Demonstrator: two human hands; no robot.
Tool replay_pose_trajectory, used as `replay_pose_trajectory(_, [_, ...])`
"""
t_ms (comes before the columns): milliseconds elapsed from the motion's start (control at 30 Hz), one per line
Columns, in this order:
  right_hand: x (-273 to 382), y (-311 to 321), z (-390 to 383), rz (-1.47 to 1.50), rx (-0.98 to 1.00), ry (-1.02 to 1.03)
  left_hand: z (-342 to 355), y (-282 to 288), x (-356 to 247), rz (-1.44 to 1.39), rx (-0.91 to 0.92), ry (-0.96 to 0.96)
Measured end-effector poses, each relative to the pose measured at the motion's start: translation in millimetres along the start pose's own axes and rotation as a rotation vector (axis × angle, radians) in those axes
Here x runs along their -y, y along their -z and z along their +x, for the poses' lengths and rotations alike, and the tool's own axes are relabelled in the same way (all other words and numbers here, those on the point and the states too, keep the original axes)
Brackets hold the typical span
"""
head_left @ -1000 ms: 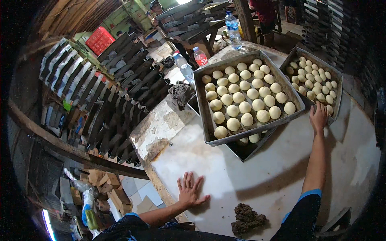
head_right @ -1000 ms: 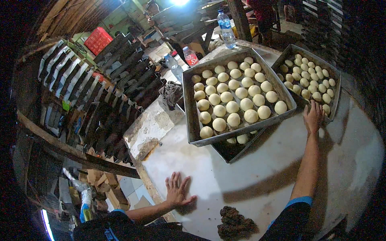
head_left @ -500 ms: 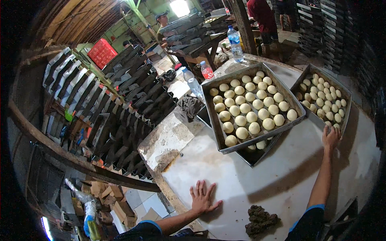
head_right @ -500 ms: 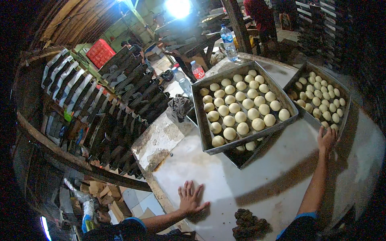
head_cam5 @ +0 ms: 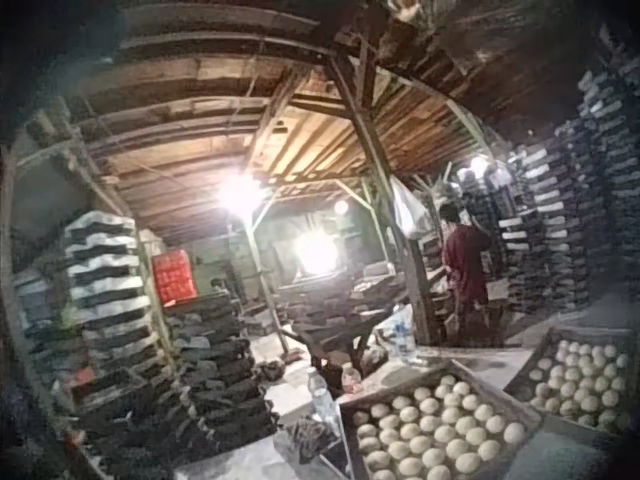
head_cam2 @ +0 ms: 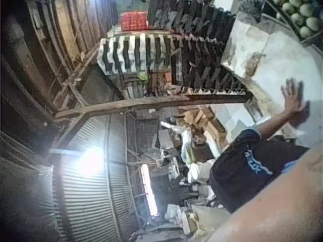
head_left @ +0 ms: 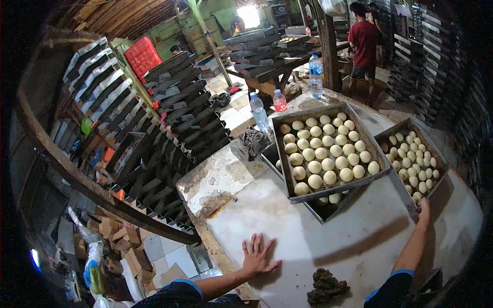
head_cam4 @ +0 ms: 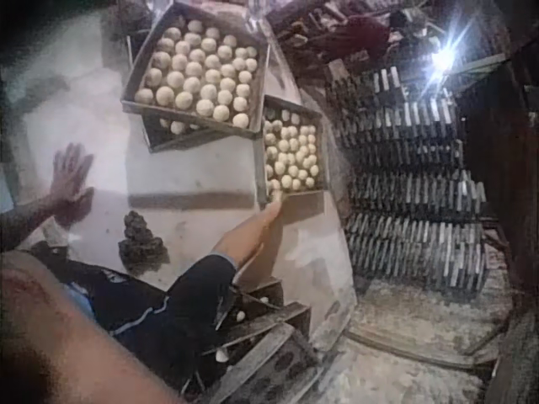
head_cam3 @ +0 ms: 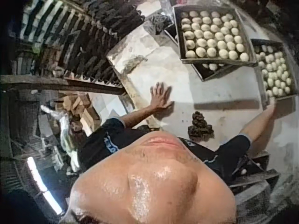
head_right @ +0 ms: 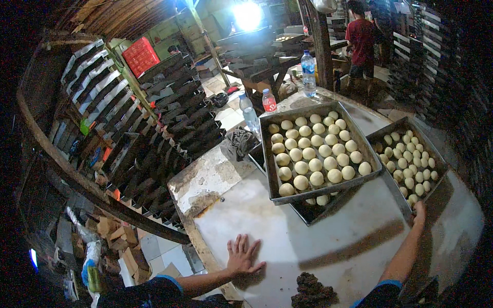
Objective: Stuffing dough with filling, placing rolls on baking trays, and adding liquid to a commercial dough mixer.
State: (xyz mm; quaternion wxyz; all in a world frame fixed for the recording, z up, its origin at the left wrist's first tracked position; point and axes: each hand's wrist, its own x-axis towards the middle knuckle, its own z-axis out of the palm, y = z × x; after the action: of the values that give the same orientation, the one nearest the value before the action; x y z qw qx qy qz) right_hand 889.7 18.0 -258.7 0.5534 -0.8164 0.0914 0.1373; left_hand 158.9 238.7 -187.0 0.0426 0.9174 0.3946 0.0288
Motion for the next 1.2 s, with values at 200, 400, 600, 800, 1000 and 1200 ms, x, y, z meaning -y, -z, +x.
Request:
replay_pose_trajectory(200, [8.8, 11.8, -23.9, 0.356, 0.112, -0.155, -1.7, -1.9, 4.8, -0.070, -0.030, 0.006])
replay_pose_trajectory(400, [63.1, 28.2, -87.2, 0.163, -0.127, -0.053, -4.7, 1.6, 9.9, -0.078, 0.001, 0.017])
replay_pose_trajectory(600, [134.9, 19.2, -79.1, 0.451, -0.332, 0.215, -7.7, 8.5, 12.8, -0.127, -0.021, -0.004])
replay_pose_trajectory(800, [218.5, 38.4, -139.9, 0.882, -0.220, 0.497, -11.4, 10.5, 23.2, -0.194, -0.055, -0.002])
replay_pose_trajectory(1000, [256.5, 33.5, -378.3, 0.796, -0.268, 0.339, -19.5, 6.2, 33.8, -0.293, -0.119, -0.026])
replay_pose_trajectory(1200, [179.4, 32.4, -605.9, 0.817, -0.041, 0.583, -15.6, 38.4, 69.9, -0.881, -0.108, -0.106])
